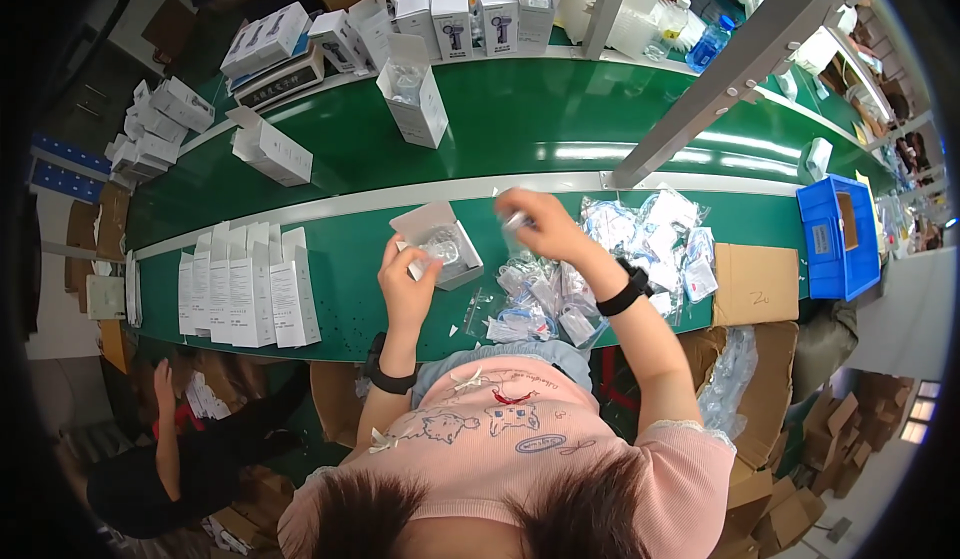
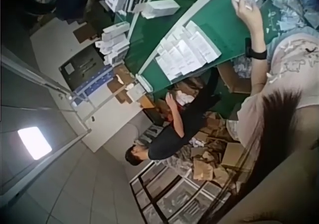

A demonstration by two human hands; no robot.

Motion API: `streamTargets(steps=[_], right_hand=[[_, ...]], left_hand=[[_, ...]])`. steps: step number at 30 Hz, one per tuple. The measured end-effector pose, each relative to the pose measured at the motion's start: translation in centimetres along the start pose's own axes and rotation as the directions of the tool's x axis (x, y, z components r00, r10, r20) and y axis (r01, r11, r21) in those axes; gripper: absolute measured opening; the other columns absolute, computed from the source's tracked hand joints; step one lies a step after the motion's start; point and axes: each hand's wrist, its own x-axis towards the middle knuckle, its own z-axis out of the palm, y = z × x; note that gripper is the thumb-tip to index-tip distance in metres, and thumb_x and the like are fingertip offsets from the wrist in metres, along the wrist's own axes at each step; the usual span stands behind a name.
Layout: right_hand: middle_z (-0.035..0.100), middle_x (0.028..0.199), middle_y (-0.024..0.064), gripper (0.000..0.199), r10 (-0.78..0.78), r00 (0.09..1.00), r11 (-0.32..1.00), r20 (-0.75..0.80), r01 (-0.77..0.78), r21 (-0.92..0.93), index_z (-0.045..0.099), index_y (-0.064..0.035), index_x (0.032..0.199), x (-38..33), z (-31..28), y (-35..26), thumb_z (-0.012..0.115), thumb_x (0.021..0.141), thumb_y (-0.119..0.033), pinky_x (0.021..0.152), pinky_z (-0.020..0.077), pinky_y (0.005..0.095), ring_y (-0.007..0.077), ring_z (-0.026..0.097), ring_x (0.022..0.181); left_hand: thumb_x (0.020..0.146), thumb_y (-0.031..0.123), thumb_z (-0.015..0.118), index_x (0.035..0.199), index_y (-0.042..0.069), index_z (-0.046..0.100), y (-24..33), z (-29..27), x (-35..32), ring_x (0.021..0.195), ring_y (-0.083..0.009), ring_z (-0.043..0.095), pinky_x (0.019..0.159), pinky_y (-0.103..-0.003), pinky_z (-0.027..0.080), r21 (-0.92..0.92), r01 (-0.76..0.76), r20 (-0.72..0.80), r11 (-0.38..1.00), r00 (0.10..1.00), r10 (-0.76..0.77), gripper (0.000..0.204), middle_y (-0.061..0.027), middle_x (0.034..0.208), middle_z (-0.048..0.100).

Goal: The person packs thermometers by hand, picking up a bubble-wrapped device and a small plastic bag from the table and placing them into a white box. They repeat this process, occasionally reaching into a large cardboard box to retrieve more wrapped thermometers.

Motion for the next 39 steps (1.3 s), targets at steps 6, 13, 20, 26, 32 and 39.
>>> streamTargets(steps=[6, 13, 20, 26, 32, 39], right_hand=[[0.06, 0.079, 0.0095, 0.034, 0.14, 0.654, 0.857, 0.743, 0.297, -0.422, 0.056, -0.015, 0.096, 4.0, 0.9, -4.8, 0.052, 0.063, -0.006, 0.057, 0.0454, 0.0376, 0.031, 0.058, 0.068], [0.058, 0.072, 0.01, 0.036, 0.336, 0.45, 0.687, 0.827, 0.484, -0.543, 0.053, -0.019, 0.098, 5.8, 3.2, -5.1, 0.052, 0.065, -0.006, 0.056, 0.0447, 0.039, 0.0307, 0.057, 0.066], [0.055, 0.081, 0.0073, 0.035, 0.11, 0.964, 0.969, 0.243, -0.158, 0.19, 0.052, -0.0093, 0.096, 2.6, -1.1, -1.7, 0.059, 0.063, -0.001, 0.066, 0.0448, 0.0336, 0.0245, 0.058, 0.078], [0.052, 0.091, 0.0083, 0.032, -0.224, 0.964, 0.959, -0.146, 0.244, 0.144, 0.055, -0.0054, 0.088, 1.5, 4.3, -6.3, 0.067, 0.06, 0.005, 0.078, 0.0443, 0.0348, 0.0249, 0.054, 0.091], [0.051, 0.099, 0.0076, 0.029, -0.391, 0.92, 0.889, -0.002, 0.377, -0.259, 0.058, -0.0076, 0.089, 0.4, 7.7, -3.8, 0.069, 0.062, -0.008, 0.082, 0.0424, 0.0382, 0.0276, 0.05, 0.096], [0.052, 0.1, 0.0037, 0.025, -0.259, 0.947, 0.73, 0.188, 0.319, -0.605, 0.06, -0.011, 0.084, -0.2, 7.6, -5.2, 0.066, 0.066, -0.028, 0.097, 0.0252, 0.0528, 0.026, 0.043, 0.106]], left_hand=[[0.057, -0.001, 0.07, 0.068, -0.001, 0.056, -0.3, -0.1, 1.1, 0.092, -0.0304, 0.056, 0.074, -0.033, 0.044, -0.102, -0.011, 0.111, 0.995, 0.994, 0.022, 0.018, -0.0202, 0.101, 0.053], [0.056, -0.002, 0.068, 0.066, 0.0, 0.053, -0.5, -0.7, 1.5, 0.09, -0.0356, 0.056, 0.075, -0.035, 0.045, -0.029, -0.071, 0.127, 0.997, 0.989, 0.074, 0.018, -0.0212, 0.105, 0.053], [0.056, -0.002, 0.067, 0.064, -0.001, 0.051, 0.3, -1.1, 1.7, 0.09, -0.0345, 0.056, 0.074, -0.035, 0.045, 0.001, -0.04, 0.138, 0.999, 0.99, 0.04, 0.017, -0.02, 0.107, 0.053], [0.058, 0.001, 0.067, 0.068, -0.002, 0.058, -2.0, -1.3, 1.9, 0.091, -0.0312, 0.057, 0.074, -0.034, 0.044, -0.048, 0.076, 0.144, 0.996, 0.987, -0.068, 0.014, -0.0203, 0.105, 0.054], [0.062, 0.002, 0.066, 0.072, -0.003, 0.062, -2.5, -1.2, 2.4, 0.095, -0.0266, 0.055, 0.076, -0.032, 0.043, -0.416, 0.325, 0.255, 0.85, 0.938, -0.234, 0.011, -0.0206, 0.105, 0.054], [0.069, 0.002, 0.065, 0.08, -0.003, 0.061, -3.4, -2.0, 2.0, 0.103, -0.0224, 0.05, 0.077, -0.028, 0.043, -0.467, 0.312, 0.261, 0.827, 0.943, -0.209, 0.013, -0.0176, 0.112, 0.051]])
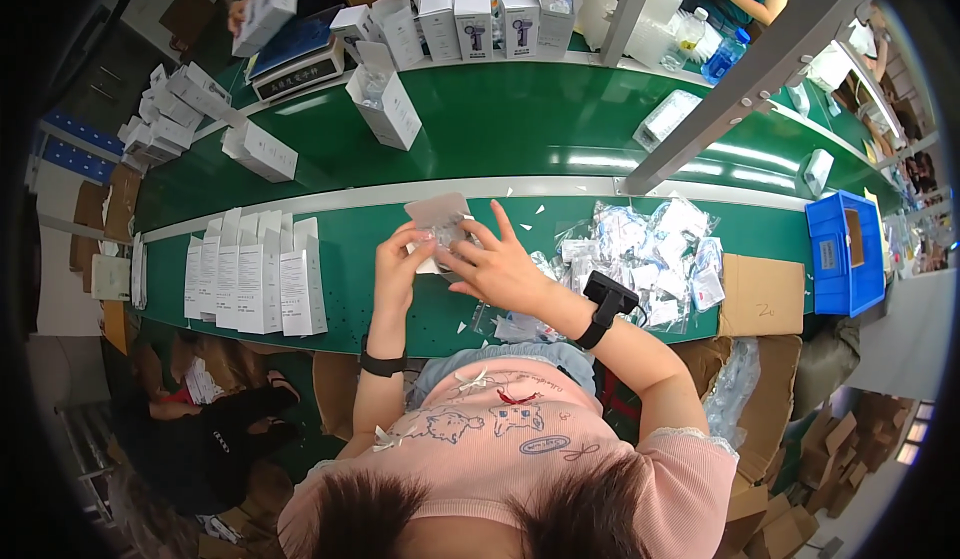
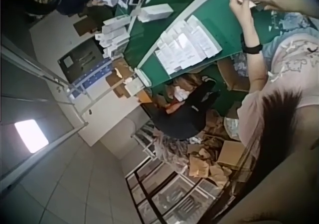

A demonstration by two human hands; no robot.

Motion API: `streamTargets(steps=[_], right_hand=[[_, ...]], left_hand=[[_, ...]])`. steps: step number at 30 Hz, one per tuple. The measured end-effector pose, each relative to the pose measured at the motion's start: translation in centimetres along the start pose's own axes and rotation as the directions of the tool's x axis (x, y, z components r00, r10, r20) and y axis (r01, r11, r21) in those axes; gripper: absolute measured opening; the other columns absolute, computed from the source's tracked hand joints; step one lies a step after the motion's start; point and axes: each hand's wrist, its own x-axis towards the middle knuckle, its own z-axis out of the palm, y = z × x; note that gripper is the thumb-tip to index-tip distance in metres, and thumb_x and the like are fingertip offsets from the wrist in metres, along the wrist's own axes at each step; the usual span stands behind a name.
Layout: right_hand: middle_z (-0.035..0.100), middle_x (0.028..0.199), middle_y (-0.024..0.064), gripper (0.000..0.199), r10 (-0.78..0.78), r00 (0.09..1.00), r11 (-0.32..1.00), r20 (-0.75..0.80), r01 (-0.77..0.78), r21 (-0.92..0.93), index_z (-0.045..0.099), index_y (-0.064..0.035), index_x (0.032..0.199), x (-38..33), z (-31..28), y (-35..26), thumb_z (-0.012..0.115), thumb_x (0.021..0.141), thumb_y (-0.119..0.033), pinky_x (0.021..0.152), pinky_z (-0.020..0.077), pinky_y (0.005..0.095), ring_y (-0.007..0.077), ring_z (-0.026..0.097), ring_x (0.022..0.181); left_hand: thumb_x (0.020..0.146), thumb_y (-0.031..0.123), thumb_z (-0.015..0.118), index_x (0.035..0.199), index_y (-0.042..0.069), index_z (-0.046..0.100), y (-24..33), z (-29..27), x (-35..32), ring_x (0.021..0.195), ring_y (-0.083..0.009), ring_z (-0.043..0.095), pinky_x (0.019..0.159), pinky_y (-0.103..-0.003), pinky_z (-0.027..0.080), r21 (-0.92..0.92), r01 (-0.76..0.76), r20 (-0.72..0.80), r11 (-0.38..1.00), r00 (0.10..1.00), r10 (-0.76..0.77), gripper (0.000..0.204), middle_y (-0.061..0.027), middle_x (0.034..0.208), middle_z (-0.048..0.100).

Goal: The person packs thermometers by hand, picking up a bubble-wrapped device and a small plastic bag from the table and placing them into a white box. They repeat this process, occasionally reaching into a large cardboard box to retrieve more wrapped thermometers.

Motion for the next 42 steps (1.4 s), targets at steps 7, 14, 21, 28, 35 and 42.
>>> streamTargets(steps=[7, 14, 21, 28, 35, 42], right_hand=[[0.046, 0.107, 0.0024, 0.034, 0.083, 0.996, 0.992, 0.042, -0.078, -0.1, 0.059, -0.0113, 0.09, -1.4, -0.2, 0.5, 0.066, 0.065, -0.033, 0.098, 0.0155, 0.0589, 0.0285, 0.036, 0.113], [0.039, 0.123, 0.0092, 0.061, 0.145, 0.985, 0.964, 0.096, -0.163, 0.212, 0.045, -0.0101, 0.114, -2.1, 0.9, 2.5, 0.072, 0.062, -0.023, 0.101, 0.0172, 0.0511, 0.0319, 0.03, 0.119], [0.034, 0.128, 0.0126, 0.083, 0.382, 0.923, 0.53, 0.049, -0.262, 0.807, 0.029, -0.0055, 0.128, -2.4, 5.5, 5.7, 0.075, 0.06, -0.014, 0.101, 0.0242, 0.0375, 0.0272, 0.032, 0.12], [0.041, 0.121, 0.0085, 0.087, 0.623, 0.781, 0.321, 0.045, -0.307, 0.896, 0.025, -0.0051, 0.13, 3.5, 1.4, 15.7, 0.075, 0.059, -0.015, 0.092, 0.0354, 0.0347, 0.0201, 0.039, 0.115], [0.031, 0.13, 0.0164, 0.096, 0.53, 0.844, 0.711, -0.078, -0.393, 0.583, 0.02, -0.007, 0.132, 4.2, 5.3, 24.7, 0.076, 0.055, -0.016, 0.096, 0.0321, 0.0401, 0.0321, 0.027, 0.123], [0.021, 0.133, 0.0221, 0.073, 0.928, 0.361, 0.21, -0.095, -0.716, -0.665, 0.028, -0.0184, 0.131, -1.0, 1.3, 30.5, 0.064, 0.068, -0.014, 0.082, 0.0386, 0.0572, 0.0432, 0.027, 0.12]], left_hand=[[0.077, 0.006, 0.059, 0.098, 0.001, 0.053, -1.3, -8.1, -0.2, 0.102, -0.0206, 0.05, 0.078, -0.03, 0.046, 0.131, -0.066, -0.348, 0.989, 0.931, 0.108, 0.023, -0.0131, 0.115, 0.05], [0.069, 0.008, 0.065, 0.12, 0.003, 0.041, -1.9, -14.7, -1.5, 0.125, -0.0368, 0.02, 0.095, -0.058, 0.023, 0.912, 0.399, -0.409, 0.093, 0.874, 0.263, 0.056, -0.0194, 0.136, 0.021], [0.068, 0.003, 0.063, 0.137, 0.013, 0.008, -6.3, -14.9, -2.5, 0.129, -0.0349, 0.014, 0.091, -0.065, 0.021, 0.881, 0.473, -0.466, -0.011, 0.872, 0.148, 0.089, -0.016, 0.141, 0.012], [0.063, 0.02, 0.071, 0.134, 0.009, 0.022, -2.2, -2.0, -6.7, 0.124, -0.0365, 0.02, 0.097, -0.053, 0.021, 0.958, 0.161, -0.108, 0.237, 0.969, -0.222, 0.087, -0.0154, 0.137, 0.02], [0.065, 0.018, 0.071, 0.132, 0.006, 0.02, -7.6, -5.5, -1.1, 0.121, -0.0328, 0.026, 0.099, -0.041, 0.025, 0.783, 0.204, -0.036, 0.588, 0.958, -0.284, 0.085, -0.0154, 0.134, 0.026], [0.063, 0.007, 0.072, 0.133, 0.006, 0.017, -4.1, -3.4, 0.9, 0.115, -0.0259, 0.037, 0.094, -0.036, 0.033, 0.131, 0.351, 0.134, 0.927, 0.92, -0.367, 0.089, -0.0153, 0.13, 0.031]])
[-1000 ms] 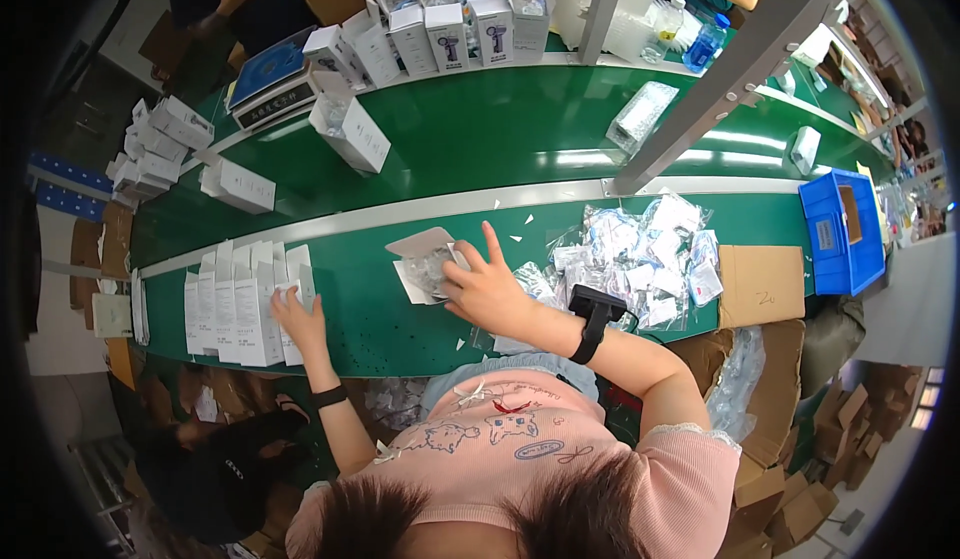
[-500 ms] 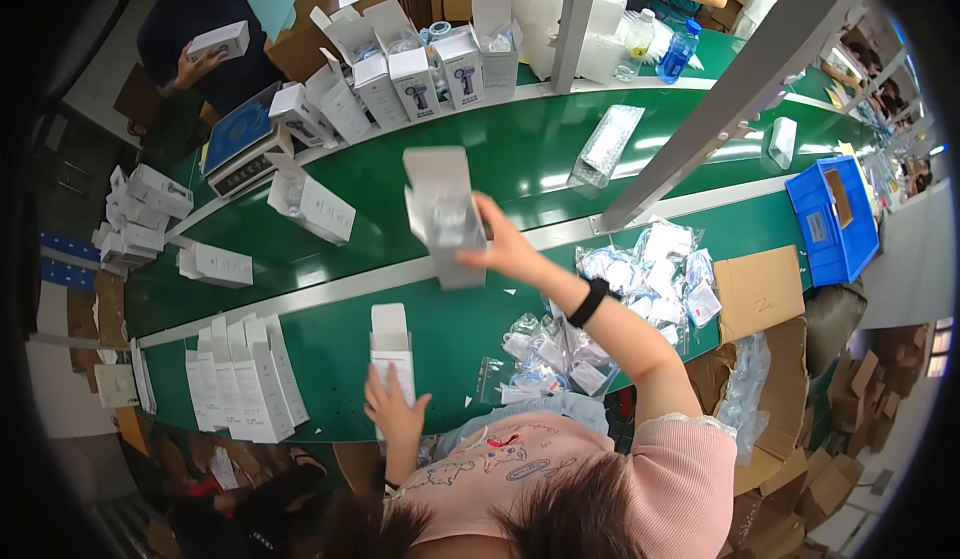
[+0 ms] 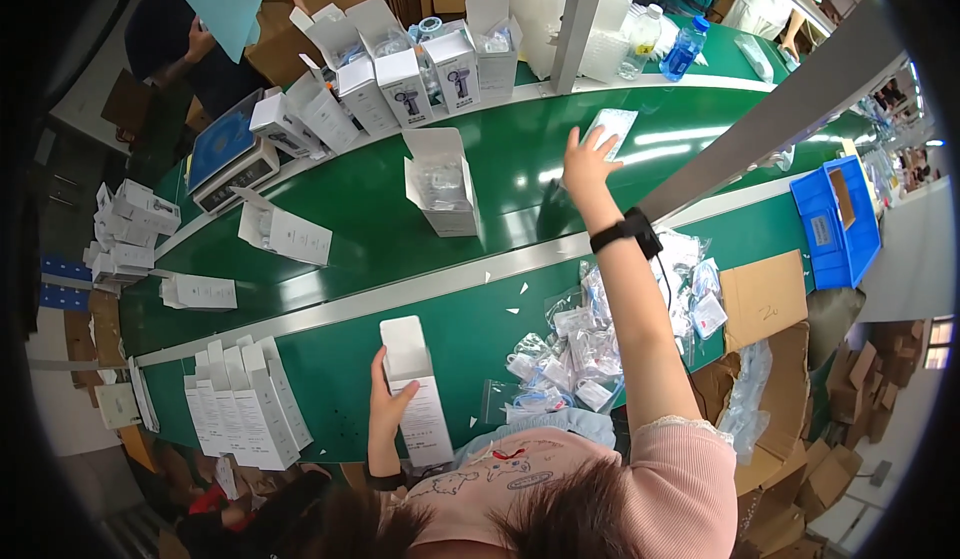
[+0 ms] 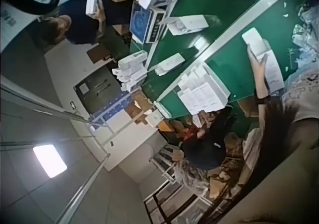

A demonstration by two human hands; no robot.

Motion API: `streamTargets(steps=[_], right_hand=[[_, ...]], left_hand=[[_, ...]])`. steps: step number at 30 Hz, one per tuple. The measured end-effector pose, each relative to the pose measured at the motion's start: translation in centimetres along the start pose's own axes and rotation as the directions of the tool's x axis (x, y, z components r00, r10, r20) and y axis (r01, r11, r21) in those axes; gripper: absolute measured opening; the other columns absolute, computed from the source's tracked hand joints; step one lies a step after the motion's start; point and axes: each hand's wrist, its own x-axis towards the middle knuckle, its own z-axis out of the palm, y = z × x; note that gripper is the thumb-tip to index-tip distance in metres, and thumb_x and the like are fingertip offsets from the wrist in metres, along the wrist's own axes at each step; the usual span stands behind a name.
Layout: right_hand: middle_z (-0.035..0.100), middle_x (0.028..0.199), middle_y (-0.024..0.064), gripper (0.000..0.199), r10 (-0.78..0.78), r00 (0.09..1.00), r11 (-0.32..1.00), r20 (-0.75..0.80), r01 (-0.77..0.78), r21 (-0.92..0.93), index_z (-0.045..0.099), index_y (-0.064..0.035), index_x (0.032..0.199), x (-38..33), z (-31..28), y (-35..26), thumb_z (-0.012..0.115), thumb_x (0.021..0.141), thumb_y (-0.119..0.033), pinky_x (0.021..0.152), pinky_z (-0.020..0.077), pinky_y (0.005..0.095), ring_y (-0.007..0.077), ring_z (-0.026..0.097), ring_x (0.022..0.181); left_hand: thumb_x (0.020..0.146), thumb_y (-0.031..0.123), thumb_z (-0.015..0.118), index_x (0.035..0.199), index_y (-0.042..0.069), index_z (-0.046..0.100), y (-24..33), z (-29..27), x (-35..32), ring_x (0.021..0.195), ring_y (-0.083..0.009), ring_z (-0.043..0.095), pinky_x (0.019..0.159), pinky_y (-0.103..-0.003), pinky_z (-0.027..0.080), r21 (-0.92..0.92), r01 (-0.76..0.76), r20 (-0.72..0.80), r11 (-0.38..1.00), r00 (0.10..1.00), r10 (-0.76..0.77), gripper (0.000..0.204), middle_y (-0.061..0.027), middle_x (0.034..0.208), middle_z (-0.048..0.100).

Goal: The person packs thermometers by hand, picking up a bubble-wrapped device and a small plastic bag from the table and placing them into a white box. They repeat this process, occasionally reaching into a large cardboard box to retrieve more wrapped thermometers.

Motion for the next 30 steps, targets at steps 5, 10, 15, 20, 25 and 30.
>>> streamTargets(steps=[5, 10, 15, 20, 25, 30], right_hand=[[0.028, 0.129, 0.0181, 0.049, 0.194, 0.95, 0.919, 0.243, -0.263, 0.295, 0.039, -0.0207, 0.123, 4.3, 5.5, 0.9, 0.052, 0.076, -0.014, 0.085, 0.0374, 0.0557, 0.0379, 0.035, 0.116], [0.038, 0.124, 0.0088, 0.042, -0.12, 0.989, 0.984, 0.084, 0.13, -0.124, 0.044, -0.0226, 0.117, 5.4, 7.8, 1.4, 0.054, 0.076, -0.021, 0.091, 0.0316, 0.0553, 0.0288, 0.041, 0.111], [0.047, 0.114, 0.0034, 0.046, -0.623, 0.728, 0.771, -0.285, 0.512, -0.379, 0.046, -0.0232, 0.115, 5.2, 5.9, 3.1, 0.061, 0.071, -0.025, 0.091, 0.0302, 0.0545, 0.0245, 0.045, 0.106], [0.052, 0.109, 0.0044, 0.058, -0.64, 0.756, 0.738, 0.138, 0.654, -0.167, 0.042, -0.0187, 0.117, 0.4, 0.8, 0.0, 0.067, 0.065, -0.023, 0.09, 0.0339, 0.0483, 0.027, 0.047, 0.104], [0.05, 0.113, 0.0092, 0.073, -0.209, 0.969, 0.647, -0.132, 0.238, 0.725, 0.024, -0.0138, 0.129, -6.1, -5.9, 0.1, 0.065, 0.068, -0.017, 0.09, 0.0371, 0.0389, 0.0291, 0.047, 0.105], [0.042, 0.12, 0.0119, 0.084, 0.218, 0.943, -0.343, -0.253, 0.316, 0.885, 0.006, -0.011, 0.136, -14.5, -13.2, 1.6, 0.061, 0.074, -0.017, 0.088, 0.0387, 0.0334, 0.0253, 0.045, 0.106]], left_hand=[[0.056, 0.007, 0.077, 0.132, 0.007, 0.021, 4.9, 2.9, 0.6, 0.111, -0.0252, 0.041, 0.091, -0.038, 0.037, -0.108, -0.202, 0.108, 0.973, 0.971, 0.213, 0.094, -0.0162, 0.125, 0.035], [0.049, 0.006, 0.08, 0.124, 0.007, 0.029, 4.5, 3.3, 2.3, 0.112, -0.025, 0.04, 0.091, -0.037, 0.037, -0.024, -0.436, 0.029, 0.899, 0.899, 0.437, 0.09, -0.013, 0.125, 0.035], [0.053, 0.013, 0.081, 0.111, 0.008, 0.035, 5.1, 6.4, 4.3, 0.11, -0.0313, 0.043, 0.089, -0.039, 0.038, 0.258, -0.585, -0.024, 0.768, 0.791, 0.611, 0.074, -0.0191, 0.122, 0.036], [0.054, 0.013, 0.081, 0.108, 0.008, 0.03, 5.2, 8.4, 5.0, 0.108, -0.0305, 0.044, 0.088, -0.039, 0.039, 0.311, -0.615, -0.033, 0.724, 0.755, 0.655, 0.075, -0.0195, 0.122, 0.036], [0.054, 0.014, 0.081, 0.107, 0.009, 0.027, 4.9, 9.8, 3.8, 0.107, -0.0303, 0.045, 0.087, -0.039, 0.039, 0.323, -0.624, -0.099, 0.712, 0.726, 0.681, 0.076, -0.0192, 0.122, 0.038], [0.055, 0.014, 0.081, 0.107, 0.008, 0.026, 4.5, 10.5, 3.1, 0.107, -0.0311, 0.045, 0.086, -0.039, 0.04, 0.366, -0.632, -0.128, 0.684, 0.694, 0.709, 0.076, -0.0193, 0.122, 0.038]])
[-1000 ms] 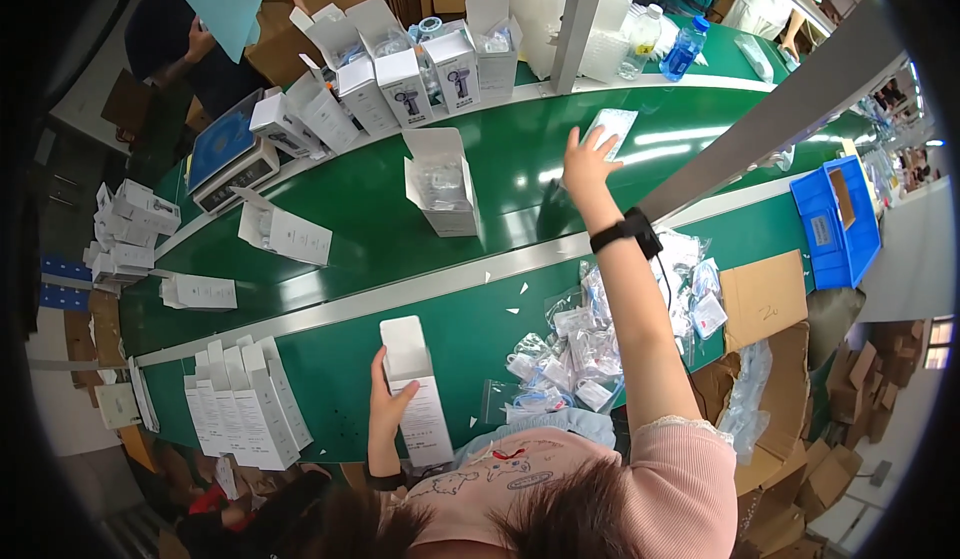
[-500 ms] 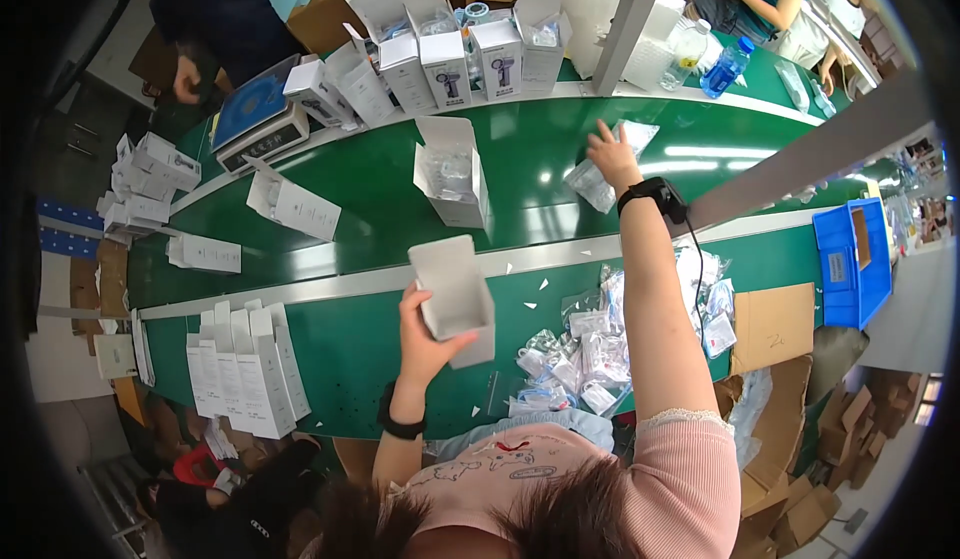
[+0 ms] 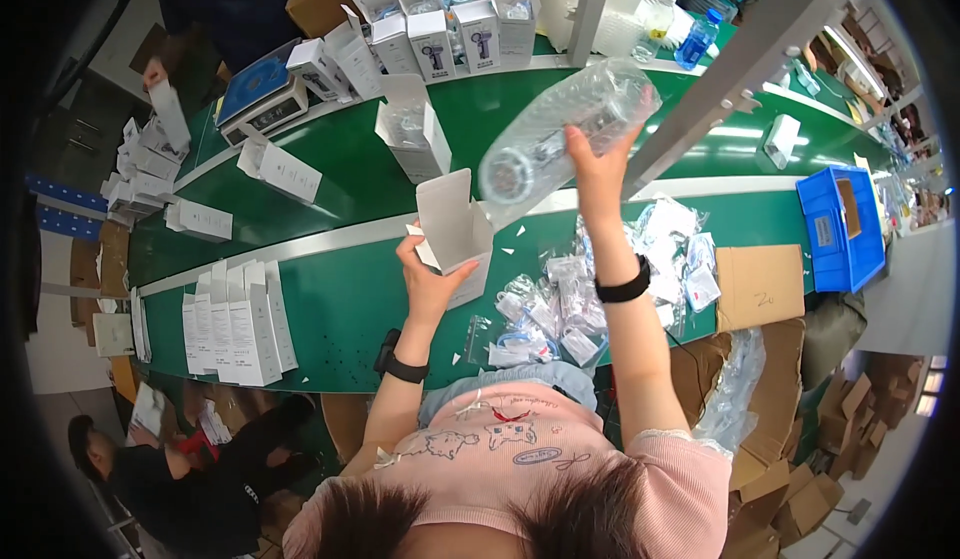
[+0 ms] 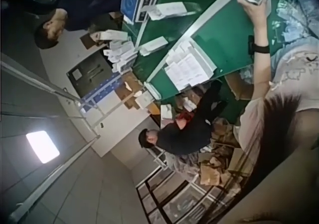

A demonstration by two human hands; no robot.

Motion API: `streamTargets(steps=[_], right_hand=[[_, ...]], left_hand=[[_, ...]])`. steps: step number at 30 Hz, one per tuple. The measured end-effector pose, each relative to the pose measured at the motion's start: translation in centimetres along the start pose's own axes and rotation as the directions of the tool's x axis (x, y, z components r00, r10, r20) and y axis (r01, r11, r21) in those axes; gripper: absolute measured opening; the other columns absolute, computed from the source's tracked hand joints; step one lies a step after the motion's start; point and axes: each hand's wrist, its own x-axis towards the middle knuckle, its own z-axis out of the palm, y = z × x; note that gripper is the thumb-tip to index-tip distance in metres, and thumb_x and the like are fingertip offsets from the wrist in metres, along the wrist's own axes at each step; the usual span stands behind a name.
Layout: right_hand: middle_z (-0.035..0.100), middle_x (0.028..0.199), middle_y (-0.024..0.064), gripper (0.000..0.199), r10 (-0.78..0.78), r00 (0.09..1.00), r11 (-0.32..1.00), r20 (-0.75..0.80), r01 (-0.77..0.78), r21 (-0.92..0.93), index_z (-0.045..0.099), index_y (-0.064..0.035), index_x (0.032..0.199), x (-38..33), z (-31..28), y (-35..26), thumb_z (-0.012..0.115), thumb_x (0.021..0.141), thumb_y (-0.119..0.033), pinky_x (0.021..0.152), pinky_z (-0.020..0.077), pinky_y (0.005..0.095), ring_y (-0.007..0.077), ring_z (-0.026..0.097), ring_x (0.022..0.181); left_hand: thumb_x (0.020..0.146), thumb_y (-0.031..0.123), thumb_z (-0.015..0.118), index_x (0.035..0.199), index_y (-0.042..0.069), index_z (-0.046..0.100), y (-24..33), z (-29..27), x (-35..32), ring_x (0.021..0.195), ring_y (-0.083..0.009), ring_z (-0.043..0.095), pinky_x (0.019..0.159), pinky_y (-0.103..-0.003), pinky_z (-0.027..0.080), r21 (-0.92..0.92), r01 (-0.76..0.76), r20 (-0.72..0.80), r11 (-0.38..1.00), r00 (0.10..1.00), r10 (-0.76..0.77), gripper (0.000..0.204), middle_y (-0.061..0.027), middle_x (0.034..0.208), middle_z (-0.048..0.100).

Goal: The person packs thermometers by hand, picking up a bubble-wrapped device and a small plastic bag from the table and placing them into a white box. They repeat this process, occasionally reaching into a large cardboard box to retrieve more wrapped thermometers.

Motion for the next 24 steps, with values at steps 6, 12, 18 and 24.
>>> streamTargets(steps=[6, 12, 18, 24], right_hand=[[0.039, 0.123, 0.0152, 0.077, -0.277, 0.953, 0.919, 0.122, 0.3, -0.256, 0.026, -0.0135, 0.132, -6.7, 4.9, -0.6, 0.067, 0.067, -0.018, 0.089, 0.0387, 0.0355, 0.0295, 0.044, 0.109], [0.041, 0.122, 0.0149, 0.052, -0.268, 0.775, 0.725, 0.572, 0.553, -0.41, 0.048, -0.0075, 0.116, -10.2, 4.7, 0.1, 0.066, 0.069, -0.017, 0.092, 0.0338, 0.0349, 0.0288, 0.042, 0.111], [0.053, 0.11, 0.0113, 0.033, -0.141, 0.892, 0.901, 0.43, 0.296, -0.317, 0.054, -0.0061, 0.109, -8.3, -1.2, 5.4, 0.056, 0.076, -0.009, 0.092, 0.0349, 0.0348, 0.0281, 0.046, 0.108], [0.051, 0.108, 0.011, 0.034, 0.234, 0.956, 0.186, 0.179, 0.137, -0.973, 0.057, -0.0085, 0.102, -6.0, -12.0, 14.2, 0.063, 0.069, -0.014, 0.085, 0.0394, 0.0388, 0.0325, 0.045, 0.101]], left_hand=[[0.056, 0.014, 0.08, 0.105, 0.007, 0.025, 0.9, 1.1, -0.8, 0.108, -0.0373, 0.044, 0.087, -0.042, 0.039, 0.084, -0.045, -0.069, 0.995, 0.996, 0.051, 0.074, -0.0243, 0.12, 0.038], [0.053, 0.016, 0.082, 0.104, 0.005, 0.025, 0.2, 0.1, -1.7, 0.103, -0.0359, 0.047, 0.084, -0.041, 0.041, 0.087, 0.201, -0.262, 0.976, 0.95, -0.172, 0.077, -0.0231, 0.111, 0.043], [0.054, 0.013, 0.082, 0.108, 0.005, 0.024, -1.9, -1.5, -6.2, 0.103, -0.031, 0.046, 0.085, -0.039, 0.04, 0.061, 0.021, -0.122, 0.998, 0.992, -0.013, 0.08, -0.0187, 0.112, 0.038], [0.055, 0.011, 0.081, 0.113, 0.006, 0.02, -0.1, -3.1, -6.4, 0.108, -0.0291, 0.044, 0.089, -0.037, 0.037, 0.142, 0.036, -0.015, 0.989, 0.999, -0.034, 0.084, -0.018, 0.12, 0.033]])
